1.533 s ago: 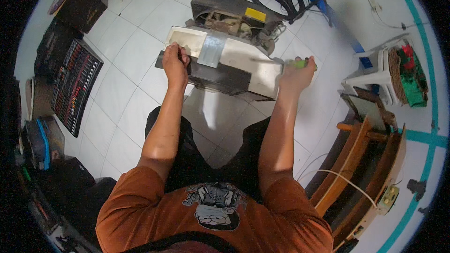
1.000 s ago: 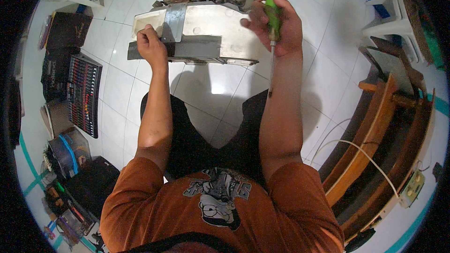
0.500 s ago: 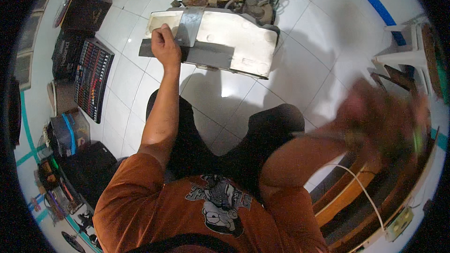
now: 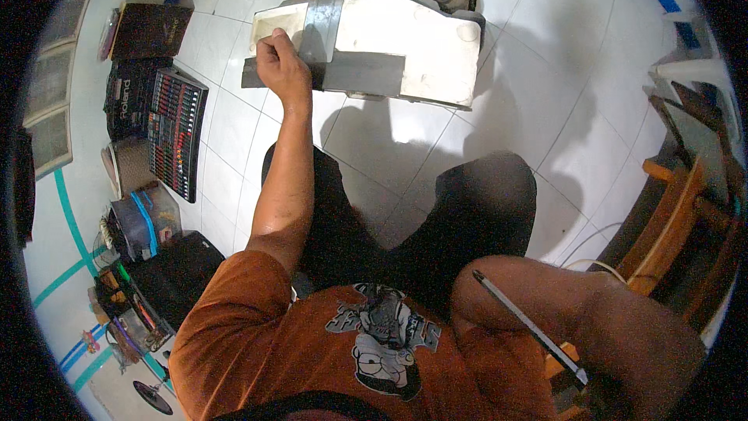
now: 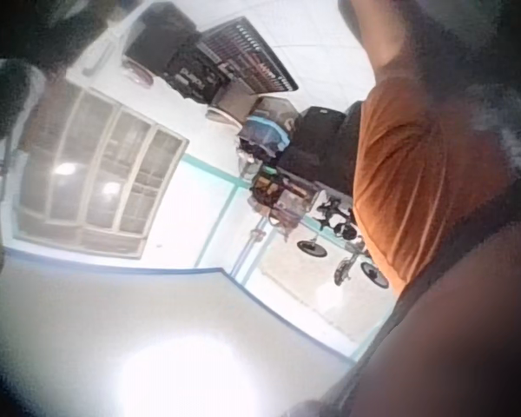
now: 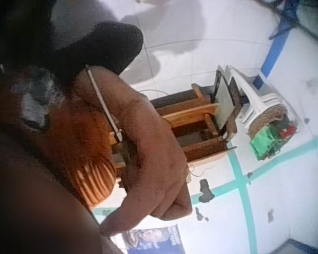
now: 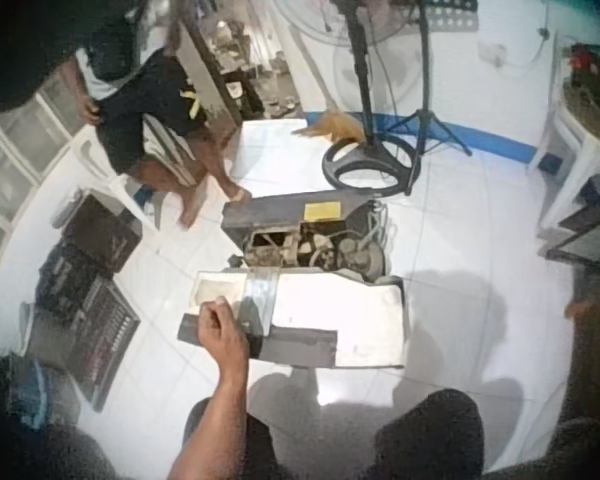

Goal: The person sits on the floor and uses a green-handled screwdriver to loosen and tighten screws on a white and grey appliance component. They repeatedly probe the interior and adjust the casing while another person sits nearby.

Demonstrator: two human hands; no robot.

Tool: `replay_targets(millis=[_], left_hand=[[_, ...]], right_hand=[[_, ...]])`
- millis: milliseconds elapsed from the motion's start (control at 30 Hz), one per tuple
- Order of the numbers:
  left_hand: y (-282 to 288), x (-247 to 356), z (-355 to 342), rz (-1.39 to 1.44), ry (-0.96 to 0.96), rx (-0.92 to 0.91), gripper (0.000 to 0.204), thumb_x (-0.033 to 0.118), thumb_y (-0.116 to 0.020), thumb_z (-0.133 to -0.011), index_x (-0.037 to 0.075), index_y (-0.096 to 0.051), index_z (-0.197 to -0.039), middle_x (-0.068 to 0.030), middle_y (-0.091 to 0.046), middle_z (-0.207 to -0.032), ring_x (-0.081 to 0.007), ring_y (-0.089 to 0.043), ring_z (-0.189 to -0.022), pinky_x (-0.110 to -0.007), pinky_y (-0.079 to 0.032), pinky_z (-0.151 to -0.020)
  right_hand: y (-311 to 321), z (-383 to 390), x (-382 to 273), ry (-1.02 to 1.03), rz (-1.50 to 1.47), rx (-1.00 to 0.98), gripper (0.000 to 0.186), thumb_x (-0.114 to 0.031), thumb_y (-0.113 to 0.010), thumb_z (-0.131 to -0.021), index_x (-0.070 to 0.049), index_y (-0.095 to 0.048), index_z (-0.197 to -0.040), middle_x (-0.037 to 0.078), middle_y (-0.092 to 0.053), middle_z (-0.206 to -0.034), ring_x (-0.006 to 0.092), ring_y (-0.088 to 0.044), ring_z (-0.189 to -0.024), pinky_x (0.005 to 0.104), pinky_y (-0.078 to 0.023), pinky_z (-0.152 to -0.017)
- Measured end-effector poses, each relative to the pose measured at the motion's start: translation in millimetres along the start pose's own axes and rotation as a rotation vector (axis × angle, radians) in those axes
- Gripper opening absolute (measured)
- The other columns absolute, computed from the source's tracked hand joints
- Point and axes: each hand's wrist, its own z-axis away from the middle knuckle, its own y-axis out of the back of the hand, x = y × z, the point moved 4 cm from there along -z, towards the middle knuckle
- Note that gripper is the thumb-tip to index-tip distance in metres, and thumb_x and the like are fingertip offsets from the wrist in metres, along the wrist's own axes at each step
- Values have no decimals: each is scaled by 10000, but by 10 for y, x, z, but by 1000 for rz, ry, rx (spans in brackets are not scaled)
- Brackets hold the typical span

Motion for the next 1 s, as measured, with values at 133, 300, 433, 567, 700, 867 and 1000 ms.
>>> replay_targets(millis=[133, 300, 433, 567, 700, 867, 1000], left_hand=[[1, -62, -5, -12, 49, -24, 356, 259, -630, -1104, 23, -581, -841, -4, -567, -765, -103, -470, -718, -304, -423, -659], [17, -106, -4, -24, 32, -43, 366, 270, -626, -1108, 17, -585, -847, -12, -573, -771, -118, -483, -735, -314, -437, -675], [18, -127, -3, -2, 51, -56, 374, 281, -623, -1110, 25, -576, -842, -8, -553, -759, -119, -457, -731, -315, -420, -670], [12, -117, -6, -7, 47, -55, 372, 289, -625, -1108, 27, -576, -848, -12, -557, -772, -116, -455, -735, -313, -417, -670], [8, -101, 1, -13, 25, -55, 365, 289, -627, -1106, 26, -578, -857, -19, -567, -787, -118, -461, -741, -313, -418, -672], [7, -93, -3, -18, 58, -56, 364, 290, -622, -1107, 29, -576, -858, -18, -562, -783, -119, -459, -738, -311, -419, -673], [7, -64, 15, -12, 45, -65, 370, 296, -626, -1106, 30, -571, -855, -19, -558, -778, -118, -458, -738, -310, -420, -675]], right_hand=[[11, 39, -19, -8, 69, 5, 294, -341, -706, -987, -63, -677, -1079, 58, -725, -913, 176, -704, -773, 370, -602, -666], [76, 100, 27, -43, 180, 5, 300, -348, -706, -995, -64, -670, -1086, 54, -713, -902, 169, -690, -765, 362, -587, -661], [123, 106, 22, -65, 241, -5, 305, -353, -705, -1002, -65, -664, -1091, 51, -704, -893, 165, -678, -758, 356, -575, -656], [143, 113, 31, -82, 271, -4, 310, -359, -704, -1009, -65, -659, -1096, 48, -694, -884, 160, -666, -751, 349, -563, -651], [154, 124, 46, -99, 304, -13, 315, -365, -704, -1016, -66, -653, -1101, 45, -685, -875, 155, -654, -744, 343, -551, -647], [159, 134, 50, -117, 349, -21, 321, -372, -703, -1024, -67, -646, -1107, 41, -673, -864, 149, -639, -735, 336, -536, -641], [156, 140, 81, -131, 383, -23, 327, -378, -703, -1031, -67, -640, -1112, 38, -663, -855, 144, -628, -728, 329, -523, -636]])
